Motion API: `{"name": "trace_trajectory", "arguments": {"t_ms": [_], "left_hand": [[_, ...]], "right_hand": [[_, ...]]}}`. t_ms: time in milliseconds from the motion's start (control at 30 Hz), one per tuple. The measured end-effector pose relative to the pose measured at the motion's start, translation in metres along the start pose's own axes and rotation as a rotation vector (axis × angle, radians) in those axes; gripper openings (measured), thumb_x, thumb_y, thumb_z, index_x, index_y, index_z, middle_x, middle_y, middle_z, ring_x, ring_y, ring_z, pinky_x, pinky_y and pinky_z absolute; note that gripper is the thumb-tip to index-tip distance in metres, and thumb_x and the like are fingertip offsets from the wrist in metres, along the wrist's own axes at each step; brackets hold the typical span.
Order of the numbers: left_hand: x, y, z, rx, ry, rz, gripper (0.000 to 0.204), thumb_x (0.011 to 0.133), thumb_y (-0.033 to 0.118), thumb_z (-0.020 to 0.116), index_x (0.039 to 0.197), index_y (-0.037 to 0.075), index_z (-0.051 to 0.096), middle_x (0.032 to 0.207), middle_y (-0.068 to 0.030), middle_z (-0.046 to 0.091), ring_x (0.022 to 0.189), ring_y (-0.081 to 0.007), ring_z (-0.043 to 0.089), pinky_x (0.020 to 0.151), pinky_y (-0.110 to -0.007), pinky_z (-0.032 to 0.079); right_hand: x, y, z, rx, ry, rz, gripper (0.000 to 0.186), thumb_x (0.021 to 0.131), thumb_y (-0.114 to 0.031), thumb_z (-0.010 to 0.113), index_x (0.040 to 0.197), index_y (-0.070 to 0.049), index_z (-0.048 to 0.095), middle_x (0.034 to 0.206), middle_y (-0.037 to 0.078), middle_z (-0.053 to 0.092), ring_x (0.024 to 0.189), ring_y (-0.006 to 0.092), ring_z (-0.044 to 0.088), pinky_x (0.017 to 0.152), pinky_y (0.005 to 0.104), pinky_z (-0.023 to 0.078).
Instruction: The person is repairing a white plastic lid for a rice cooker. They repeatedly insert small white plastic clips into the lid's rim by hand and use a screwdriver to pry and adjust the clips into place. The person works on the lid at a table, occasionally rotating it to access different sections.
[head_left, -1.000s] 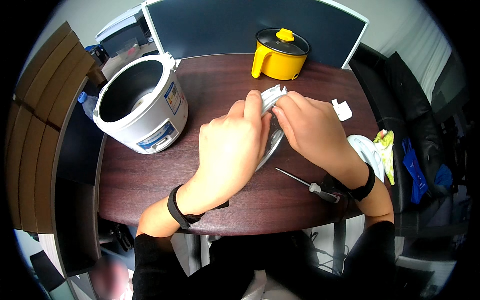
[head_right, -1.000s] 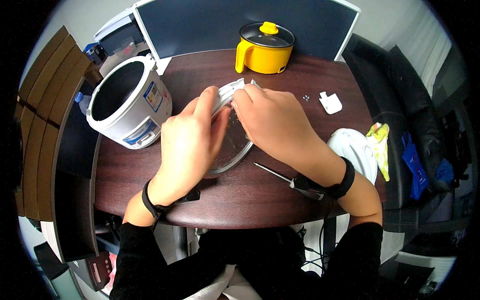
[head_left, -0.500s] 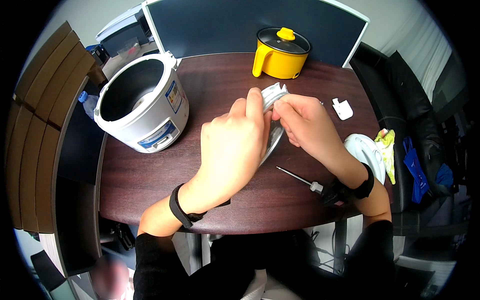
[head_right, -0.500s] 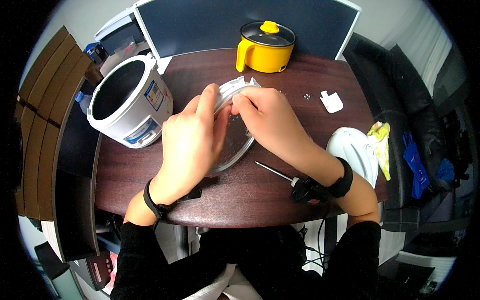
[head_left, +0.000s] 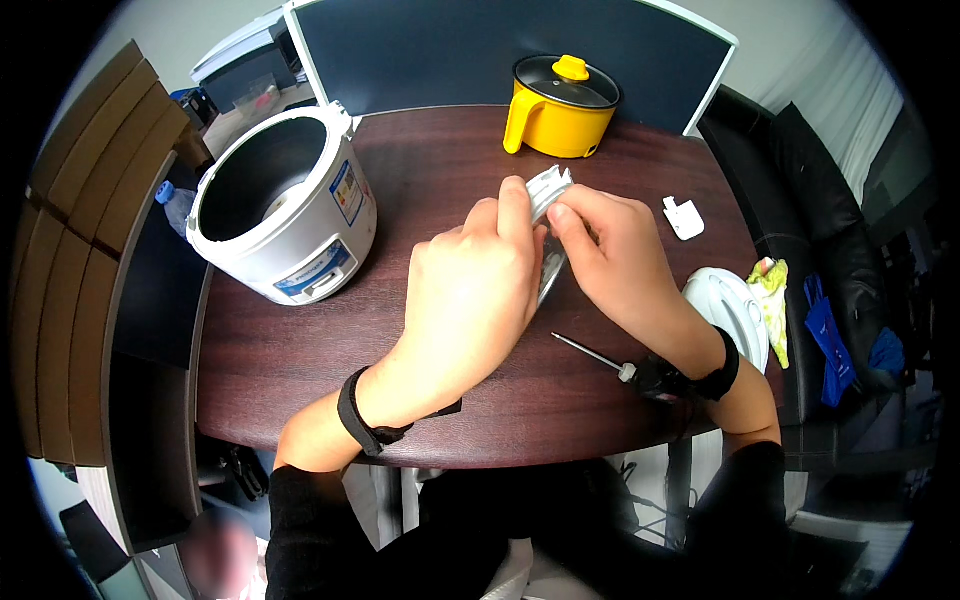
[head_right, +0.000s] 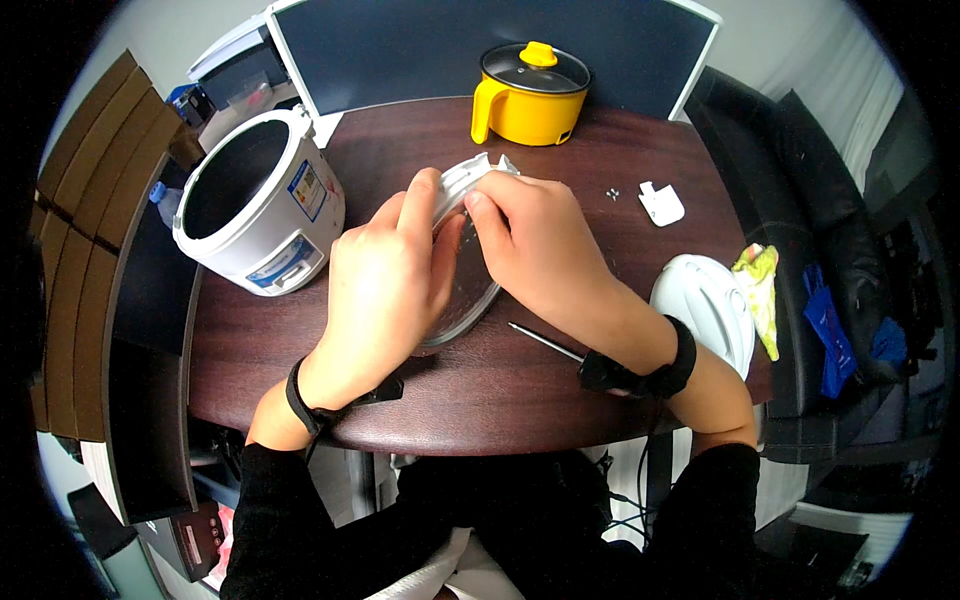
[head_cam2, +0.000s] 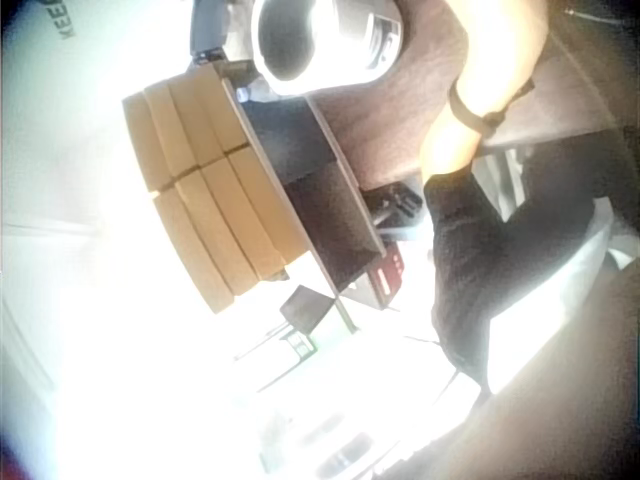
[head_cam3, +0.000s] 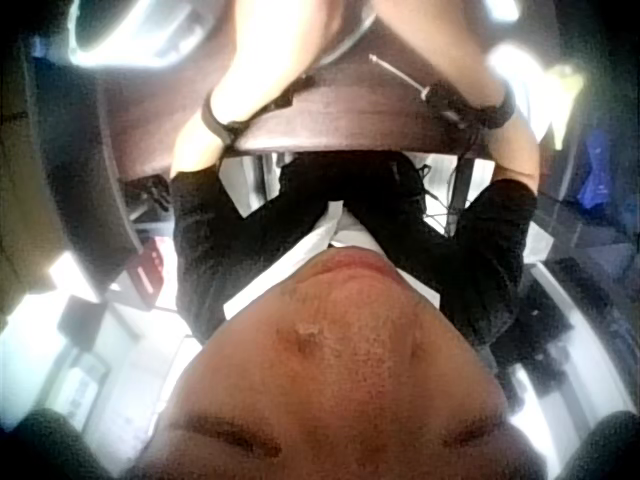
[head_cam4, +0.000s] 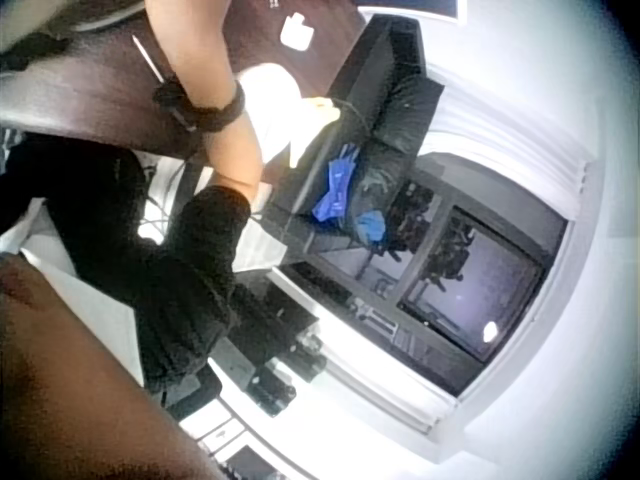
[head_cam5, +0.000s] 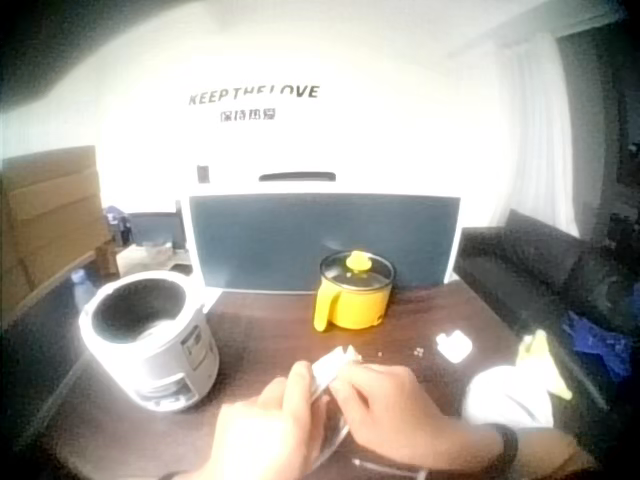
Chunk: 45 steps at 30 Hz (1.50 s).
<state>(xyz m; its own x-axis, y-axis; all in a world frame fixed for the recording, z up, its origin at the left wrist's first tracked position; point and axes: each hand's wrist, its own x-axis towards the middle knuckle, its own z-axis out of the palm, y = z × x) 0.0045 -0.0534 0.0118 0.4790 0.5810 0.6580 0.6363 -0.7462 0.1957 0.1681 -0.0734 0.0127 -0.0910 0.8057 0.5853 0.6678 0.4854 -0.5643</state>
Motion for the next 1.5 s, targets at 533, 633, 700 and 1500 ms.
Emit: {"name": "trace_trajectory", "arguments": {"t_ms": [533,633,700,1500], "left_hand": [[0.004,-0.005,-0.004,-0.002,-0.012,-0.016,0.028,0.093,0.02,0.063,0.111,-0.001,0.055,0.076,-0.0124,0.064,0.058,-0.03,0.068,0.049,-0.038,0.054],[0.004,-0.005,-0.003,-0.02,-0.006,-0.012,0.027,0.093,0.019,0.063,0.11,-0.001,0.055,0.076,-0.0123,0.064,0.058,-0.0304,0.068,0.049,-0.037,0.054],[0.004,-0.004,-0.002,-0.021,-0.004,-0.012,0.027,0.093,0.019,0.063,0.109,-0.001,0.055,0.076,-0.0123,0.064,0.057,-0.0303,0.067,0.049,-0.037,0.054],[0.012,-0.02,-0.02,-0.123,-0.121,-0.079,0.023,0.09,0.021,0.064,0.101,0.001,0.057,0.084,-0.0193,0.067,0.075,-0.0374,0.069,0.066,-0.044,0.055]], "right_hand": [[0.0,0.006,-0.022,-0.397,-0.055,-0.209,0.016,0.089,-0.017,0.068,0.086,-0.005,0.058,0.074,0.009,0.059,0.065,0.0265,0.063,0.059,0.0344,0.05],[0.003,0.005,-0.02,-0.533,-0.061,-0.312,0.014,0.087,-0.016,0.068,0.088,-0.006,0.058,0.08,0.008,0.058,0.071,0.0274,0.064,0.061,0.0366,0.05],[0.004,0.006,-0.016,-0.569,-0.069,-0.346,0.012,0.088,-0.013,0.067,0.089,-0.006,0.058,0.08,0.008,0.058,0.071,0.0275,0.063,0.061,0.0378,0.051],[-0.017,0.072,-0.024,-0.082,0.058,0.236,0.037,0.091,-0.028,0.072,0.114,-0.001,0.062,0.089,0.006,0.068,0.071,0.0128,0.063,0.062,0.0265,0.048]]}}
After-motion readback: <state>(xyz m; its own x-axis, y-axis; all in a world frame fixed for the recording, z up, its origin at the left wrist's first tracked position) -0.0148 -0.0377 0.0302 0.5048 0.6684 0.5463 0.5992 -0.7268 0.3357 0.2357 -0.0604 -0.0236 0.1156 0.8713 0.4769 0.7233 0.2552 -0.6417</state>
